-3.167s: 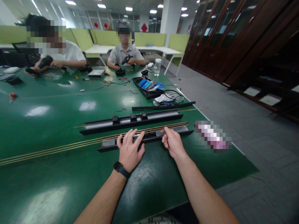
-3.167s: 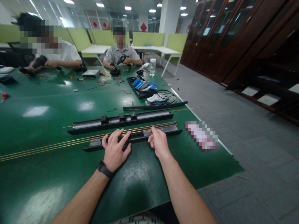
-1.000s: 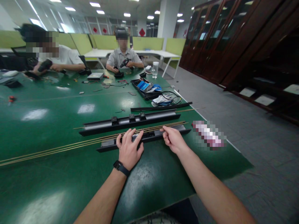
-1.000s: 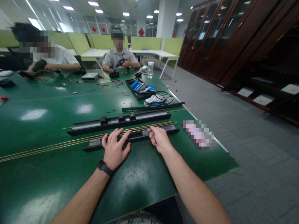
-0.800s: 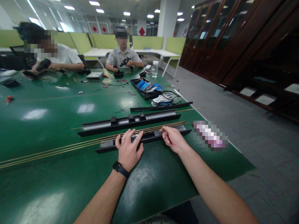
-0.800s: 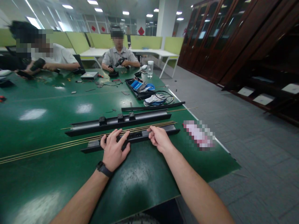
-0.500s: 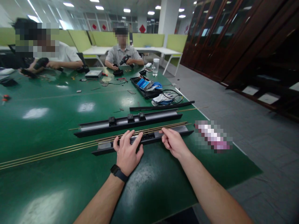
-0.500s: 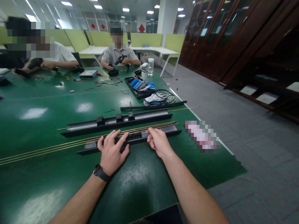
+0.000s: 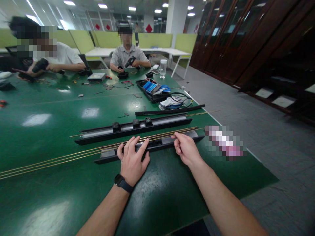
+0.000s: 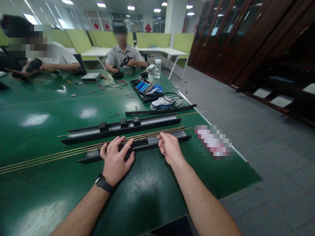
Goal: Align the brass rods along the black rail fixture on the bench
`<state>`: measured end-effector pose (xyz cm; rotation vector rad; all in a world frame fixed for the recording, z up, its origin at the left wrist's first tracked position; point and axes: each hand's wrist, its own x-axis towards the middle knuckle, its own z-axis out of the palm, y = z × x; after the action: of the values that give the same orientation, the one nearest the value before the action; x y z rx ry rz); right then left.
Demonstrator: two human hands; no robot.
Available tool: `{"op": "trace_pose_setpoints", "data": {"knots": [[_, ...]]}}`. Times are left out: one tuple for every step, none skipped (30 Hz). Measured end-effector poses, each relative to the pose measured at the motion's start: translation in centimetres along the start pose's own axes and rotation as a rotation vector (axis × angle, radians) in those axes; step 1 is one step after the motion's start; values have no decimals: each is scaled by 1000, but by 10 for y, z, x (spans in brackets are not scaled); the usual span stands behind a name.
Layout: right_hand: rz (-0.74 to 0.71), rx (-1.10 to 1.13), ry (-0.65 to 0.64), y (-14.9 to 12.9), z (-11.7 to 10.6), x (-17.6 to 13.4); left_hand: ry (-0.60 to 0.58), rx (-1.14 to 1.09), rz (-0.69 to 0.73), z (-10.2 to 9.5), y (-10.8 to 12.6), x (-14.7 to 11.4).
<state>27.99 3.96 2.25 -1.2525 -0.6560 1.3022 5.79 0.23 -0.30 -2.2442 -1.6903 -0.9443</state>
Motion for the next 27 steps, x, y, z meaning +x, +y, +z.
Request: {"op": "trace_pose_setpoints", "data": {"knots": [[2, 7, 10, 0, -1, 0, 0, -1, 0, 0, 0, 0], [2, 12, 19, 0, -1, 1, 1, -1, 0, 0, 0, 0], [3, 16, 27, 0, -2, 2, 0, 0, 0, 1, 0, 0], [2, 17, 32, 1, -2, 3, 1, 1, 0, 1, 0, 0], [-1, 16, 33, 1, -3, 3, 3, 3, 0, 1, -1, 0], [-8, 13, 31, 2, -3, 4, 5, 5, 1, 1, -1, 0], [-13, 6, 27, 3, -3, 4, 6, 7, 2, 1, -1, 0], [-18, -4, 23, 3, -2, 4, 4, 8, 3, 1, -1, 0], [-21, -18, 18, 3, -2, 3, 1, 9, 3, 1, -1, 0], [-20, -36, 11, 3, -1, 3, -3, 8, 4, 1, -1, 0], [-16, -54, 1, 4, -1, 2, -7, 7, 4, 1, -1, 0], [-11, -71, -11, 4, 0, 1, -11, 7, 3, 1, -1, 0], [-8, -82, -23, 4, 0, 1, -12, 6, 3, 1, -1, 0], [-6, -86, -33, 4, 0, 1, -12, 6, 3, 1, -1, 0], [-4, -82, -41, 4, -1, 1, -11, 5, 3, 1, -1, 0], [-4, -70, -44, 4, -1, 1, -11, 4, 3, 1, -1, -1], [-4, -55, -43, 4, -2, 1, -12, 3, 2, 1, -1, -1], [-5, -40, -38, 4, -2, 1, -13, 2, 0, 1, -1, -1], [-7, -28, -29, 3, -3, 2, -14, 1, -1, 1, -1, -1], [-11, -18, -17, 3, -3, 2, -14, 0, -2, 1, -2, -1], [-15, -10, -1, 3, -4, 3, -11, -1, -2, 1, -2, -1], [-17, -4, 14, 3, -4, 3, -10, -1, -1, 1, -2, -1], [-18, 2, 29, 3, -5, 4, -8, -2, 0, 1, -2, -1], [-19, 9, 39, 3, -5, 5, -6, -3, 2, 1, -2, -1], [-20, 15, 48, 3, -5, 5, -6, -5, 3, 1, -2, -1], [-22, 19, 54, 3, -5, 5, -7, -5, 4, 1, -2, -1], [-26, 21, 59, 2, -5, 5, -8, -6, 4, 0, -2, -1]]}}
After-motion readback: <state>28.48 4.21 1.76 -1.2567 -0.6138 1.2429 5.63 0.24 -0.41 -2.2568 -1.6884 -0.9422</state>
